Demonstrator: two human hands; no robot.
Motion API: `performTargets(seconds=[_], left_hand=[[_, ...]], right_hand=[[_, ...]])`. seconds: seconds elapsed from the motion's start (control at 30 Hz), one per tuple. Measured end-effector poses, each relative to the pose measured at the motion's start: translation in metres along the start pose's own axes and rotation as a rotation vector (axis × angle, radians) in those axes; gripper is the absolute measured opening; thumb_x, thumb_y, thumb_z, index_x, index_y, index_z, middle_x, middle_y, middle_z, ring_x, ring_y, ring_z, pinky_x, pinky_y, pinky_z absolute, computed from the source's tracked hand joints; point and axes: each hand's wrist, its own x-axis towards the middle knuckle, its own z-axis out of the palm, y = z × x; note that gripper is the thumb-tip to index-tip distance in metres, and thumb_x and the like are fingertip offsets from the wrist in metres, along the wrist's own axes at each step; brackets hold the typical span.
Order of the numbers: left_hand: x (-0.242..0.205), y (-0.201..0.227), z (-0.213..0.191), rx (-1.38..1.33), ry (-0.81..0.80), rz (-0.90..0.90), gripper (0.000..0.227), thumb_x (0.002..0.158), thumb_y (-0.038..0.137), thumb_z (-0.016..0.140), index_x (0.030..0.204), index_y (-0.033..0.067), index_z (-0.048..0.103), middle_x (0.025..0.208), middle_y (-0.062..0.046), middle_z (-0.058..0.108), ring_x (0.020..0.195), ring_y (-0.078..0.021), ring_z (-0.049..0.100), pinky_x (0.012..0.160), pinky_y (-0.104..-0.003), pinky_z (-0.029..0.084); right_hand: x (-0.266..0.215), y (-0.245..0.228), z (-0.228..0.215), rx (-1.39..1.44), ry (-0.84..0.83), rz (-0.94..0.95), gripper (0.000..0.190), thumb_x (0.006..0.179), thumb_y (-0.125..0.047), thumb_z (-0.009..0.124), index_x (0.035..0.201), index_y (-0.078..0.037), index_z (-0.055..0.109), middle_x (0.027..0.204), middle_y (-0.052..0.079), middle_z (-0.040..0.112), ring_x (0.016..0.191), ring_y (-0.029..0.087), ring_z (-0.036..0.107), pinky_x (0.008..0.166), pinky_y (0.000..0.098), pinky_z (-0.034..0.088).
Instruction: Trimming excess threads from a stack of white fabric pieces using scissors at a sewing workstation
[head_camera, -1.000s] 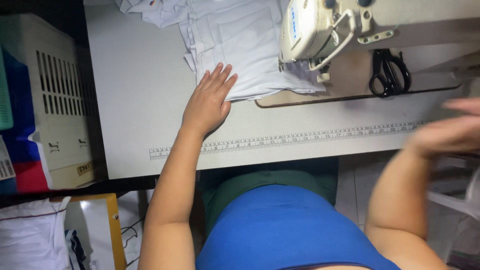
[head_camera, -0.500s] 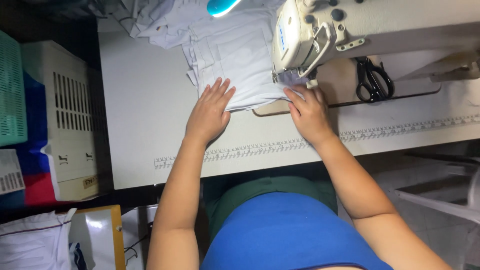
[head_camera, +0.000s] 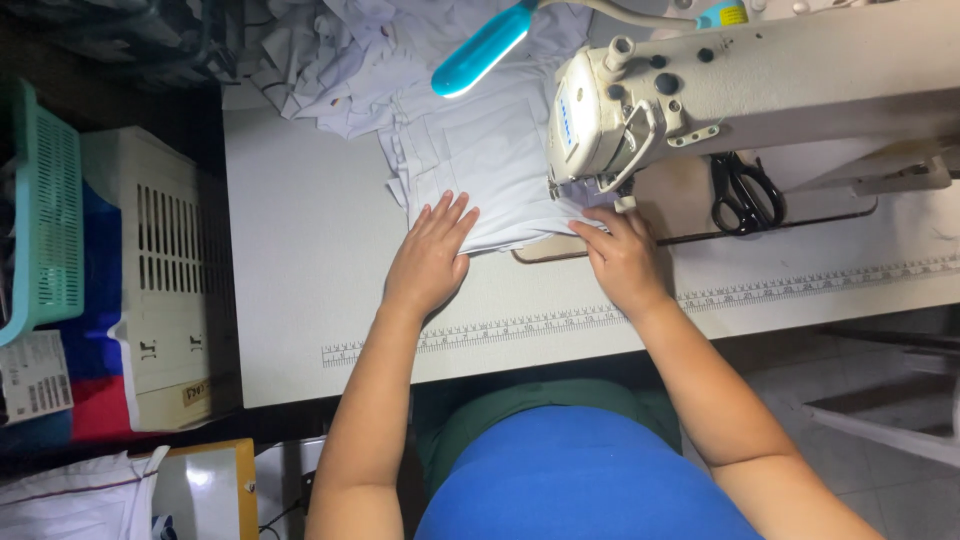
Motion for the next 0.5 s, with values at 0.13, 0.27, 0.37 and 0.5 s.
performTargets(seconds=[0.13,0.27,0.37,0.5], left_hand=[[0.0,0.001,0.0,-0.011,0.0,-0.01,0.054,0.086,0.013,0.045,0.139,0.0164,0.045,0.149,-0.007,0.038,0.141,-0.0214,0.027,0.117,-0.04,0.018],[-0.001,-0.001,0.005,-0.009,0.019,0.006,0.053,0.086,0.014,0.045,0.139,0.0149,0.046,0.148,-0.007,0.039,0.141,-0.0215,0.028,0.117,-0.039,0.019],[-0.001,-0.004,0.004,-0.009,0.033,0.007,0.055,0.086,0.014,0.045,0.141,0.012,0.043,0.149,-0.009,0.038,0.141,-0.0229,0.028,0.117,-0.04,0.02],[0.002,-0.01,0.005,0.031,0.132,0.03,0.052,0.087,0.013,0.047,0.139,0.0044,0.045,0.145,-0.015,0.041,0.138,-0.0278,0.033,0.115,-0.043,0.025]], right_hand=[[-0.001,0.0,0.0,0.003,-0.016,0.016,0.022,0.083,-0.013,0.066,0.098,-0.028,0.073,0.106,-0.004,0.065,0.09,0.021,0.06,0.077,0.0334,0.047],[-0.007,0.003,0.007,0.05,0.02,0.014,0.021,0.083,-0.008,0.065,0.096,-0.022,0.074,0.101,0.001,0.066,0.088,0.023,0.062,0.078,0.0327,0.048],[-0.015,0.007,0.012,0.166,0.112,0.135,0.02,0.086,-0.005,0.063,0.096,-0.018,0.073,0.088,0.007,0.06,0.082,0.028,0.059,0.074,0.0355,0.049],[-0.002,0.003,-0.006,0.1,0.165,0.128,0.014,0.08,0.001,0.054,0.09,-0.008,0.059,0.084,0.008,0.052,0.081,0.029,0.057,0.078,0.038,0.048]])
